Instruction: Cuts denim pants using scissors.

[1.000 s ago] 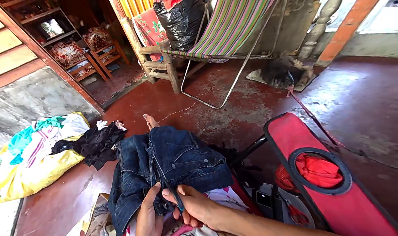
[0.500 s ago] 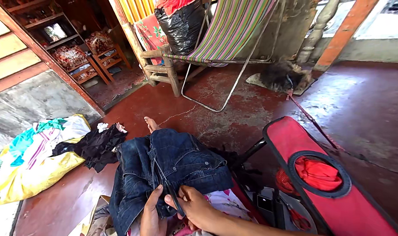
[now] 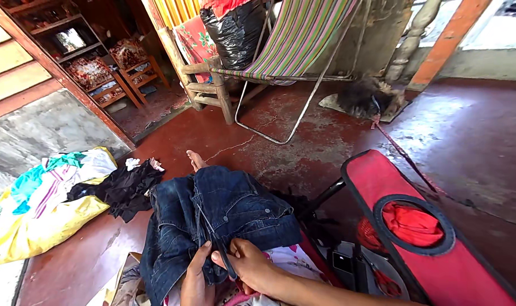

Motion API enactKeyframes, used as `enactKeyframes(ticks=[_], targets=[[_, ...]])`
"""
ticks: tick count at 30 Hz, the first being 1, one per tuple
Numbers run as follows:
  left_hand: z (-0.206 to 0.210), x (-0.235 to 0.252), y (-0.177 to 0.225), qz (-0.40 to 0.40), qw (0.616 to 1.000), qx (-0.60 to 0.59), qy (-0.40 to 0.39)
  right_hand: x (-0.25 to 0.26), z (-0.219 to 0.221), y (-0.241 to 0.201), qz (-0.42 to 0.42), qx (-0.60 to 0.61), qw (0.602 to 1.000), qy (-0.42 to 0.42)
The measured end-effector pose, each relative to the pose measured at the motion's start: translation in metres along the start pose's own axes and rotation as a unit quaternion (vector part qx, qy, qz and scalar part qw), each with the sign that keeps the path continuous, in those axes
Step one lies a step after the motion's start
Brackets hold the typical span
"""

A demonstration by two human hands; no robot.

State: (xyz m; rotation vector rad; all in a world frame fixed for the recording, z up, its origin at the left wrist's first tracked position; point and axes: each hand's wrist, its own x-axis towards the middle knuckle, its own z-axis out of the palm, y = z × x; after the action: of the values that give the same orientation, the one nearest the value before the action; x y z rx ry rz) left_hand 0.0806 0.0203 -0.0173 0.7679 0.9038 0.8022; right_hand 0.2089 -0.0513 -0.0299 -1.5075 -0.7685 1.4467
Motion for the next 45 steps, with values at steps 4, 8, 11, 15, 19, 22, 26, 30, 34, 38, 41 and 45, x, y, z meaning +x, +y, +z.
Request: enactKeyframes(ticks=[4, 8, 11, 15, 19, 22, 26, 30, 34, 38, 41, 45], targets=[[-0.001, 0.000, -0.001, -0.012, 1.000, -0.003, -0.002, -0.005, 0.000, 0.001, 0.021, 0.117, 0.993, -0.024], [-0.003, 0.000, -0.001, -0.016, 1.000, 0.007, 0.000, -0.009, -0.003, 0.001, 0.049, 0.202, 0.975, -0.077], [-0.011, 0.001, -0.001, -0.028, 0.998, 0.029, -0.043, -0.006, -0.004, -0.002, 0.051, 0.169, 0.981, -0.083], [-0.015, 0.001, -0.004, -0.018, 0.997, 0.036, -0.067, -0.002, 0.003, -0.005, 0.057, 0.094, 0.993, -0.033], [-0.015, 0.001, -0.007, 0.011, 0.999, 0.036, -0.030, 0.003, 0.007, 0.002, 0.013, 0.047, 0.999, 0.000], [-0.015, 0.003, -0.008, 0.011, 0.999, 0.032, -0.014, 0.001, 0.007, 0.000, 0.016, 0.031, 0.999, -0.005], [-0.014, 0.003, -0.007, 0.005, 1.000, 0.018, -0.008, 0.002, 0.005, -0.003, 0.031, -0.008, 0.999, -0.019], [-0.012, 0.004, -0.005, 0.001, 1.000, -0.002, 0.005, 0.002, 0.005, -0.002, 0.024, -0.031, 0.999, -0.019], [-0.012, 0.005, -0.004, 0.007, 1.000, 0.006, 0.003, 0.003, 0.002, -0.001, 0.022, -0.027, 0.999, -0.013], [-0.007, 0.002, -0.002, 0.005, 1.000, 0.013, 0.007, 0.002, 0.002, 0.003, 0.012, 0.031, 0.999, -0.023], [-0.006, 0.001, -0.001, -0.001, 1.000, 0.008, 0.004, -0.004, 0.005, 0.001, 0.025, 0.099, 0.994, -0.031], [-0.008, 0.001, -0.001, -0.002, 1.000, 0.022, 0.002, -0.008, 0.008, 0.003, 0.040, 0.179, 0.982, -0.041]])
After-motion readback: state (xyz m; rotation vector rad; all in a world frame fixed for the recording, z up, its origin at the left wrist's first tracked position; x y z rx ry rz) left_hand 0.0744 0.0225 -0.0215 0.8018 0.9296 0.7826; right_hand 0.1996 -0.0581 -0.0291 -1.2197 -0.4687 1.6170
